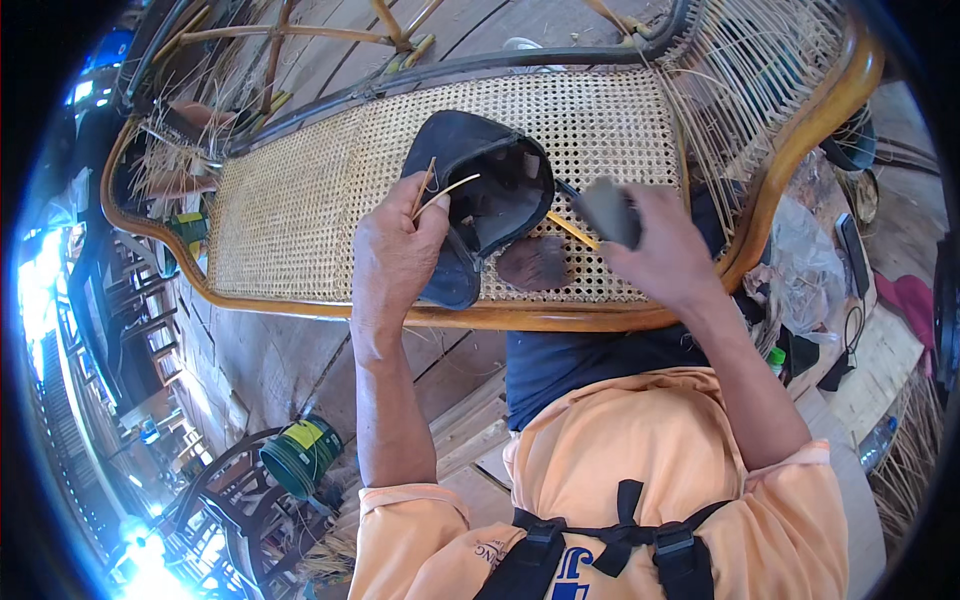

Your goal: Weaving and repairing the seat and frame of a rattan chair.

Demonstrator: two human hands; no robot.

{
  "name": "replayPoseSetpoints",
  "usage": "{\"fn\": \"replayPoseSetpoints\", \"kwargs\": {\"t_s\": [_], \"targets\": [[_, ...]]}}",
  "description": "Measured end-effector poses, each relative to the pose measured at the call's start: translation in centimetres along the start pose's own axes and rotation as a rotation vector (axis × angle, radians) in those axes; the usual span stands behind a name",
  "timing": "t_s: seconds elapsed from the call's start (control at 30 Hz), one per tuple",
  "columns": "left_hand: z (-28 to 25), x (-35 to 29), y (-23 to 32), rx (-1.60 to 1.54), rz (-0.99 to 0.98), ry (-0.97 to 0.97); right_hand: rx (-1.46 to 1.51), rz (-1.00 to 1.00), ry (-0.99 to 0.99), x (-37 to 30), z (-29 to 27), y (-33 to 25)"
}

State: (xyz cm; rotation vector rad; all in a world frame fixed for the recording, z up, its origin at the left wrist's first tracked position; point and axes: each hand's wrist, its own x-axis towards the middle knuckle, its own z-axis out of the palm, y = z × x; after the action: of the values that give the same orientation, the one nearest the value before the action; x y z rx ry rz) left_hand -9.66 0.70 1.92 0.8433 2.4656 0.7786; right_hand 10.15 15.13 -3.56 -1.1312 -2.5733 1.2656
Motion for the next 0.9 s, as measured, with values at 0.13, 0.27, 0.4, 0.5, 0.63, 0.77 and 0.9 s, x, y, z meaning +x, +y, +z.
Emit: {"fn": "replayPoseSetpoints", "kwargs": {"t_s": [0.13, 0.27, 0.4, 0.5, 0.63, 0.77, 0.9], "targets": [[0.7, 0.2, 1.2, 0.005, 0.005, -0.050, -0.088, -0.112, -0.090, 4.0, 3.5, -5.3], [0.8, 0.5, -0.3, -0.023, 0.076, 0.037, 0.255, -0.378, 0.091, 5.9, 5.0, -5.4], [-0.2, 0.8, -0.3, 0.007, 0.008, 0.030, -0.189, -0.164, 0.063, 3.5, 3.2, 1.2], [-0.3, 1.0, -1.1, -0.021, 0.016, 0.012, -0.403, -0.069, -0.032, 1.2, 4.5, 2.9], [-0.2, 0.7, 0.0, 0.018, 0.000, 0.010, -0.375, -0.104, 0.039, 0.2, 4.8, 4.4], [-0.2, 0.6, -0.8, 0.013, 0.027, 0.026, -0.249, -0.005, -0.059, -1.3, 2.0, 3.4], [0.0, 0.2, 0.0, 0.017, 0.018, 0.023, -0.080, 0.015, -0.135, -2.4, 0.3, -0.3]]}}
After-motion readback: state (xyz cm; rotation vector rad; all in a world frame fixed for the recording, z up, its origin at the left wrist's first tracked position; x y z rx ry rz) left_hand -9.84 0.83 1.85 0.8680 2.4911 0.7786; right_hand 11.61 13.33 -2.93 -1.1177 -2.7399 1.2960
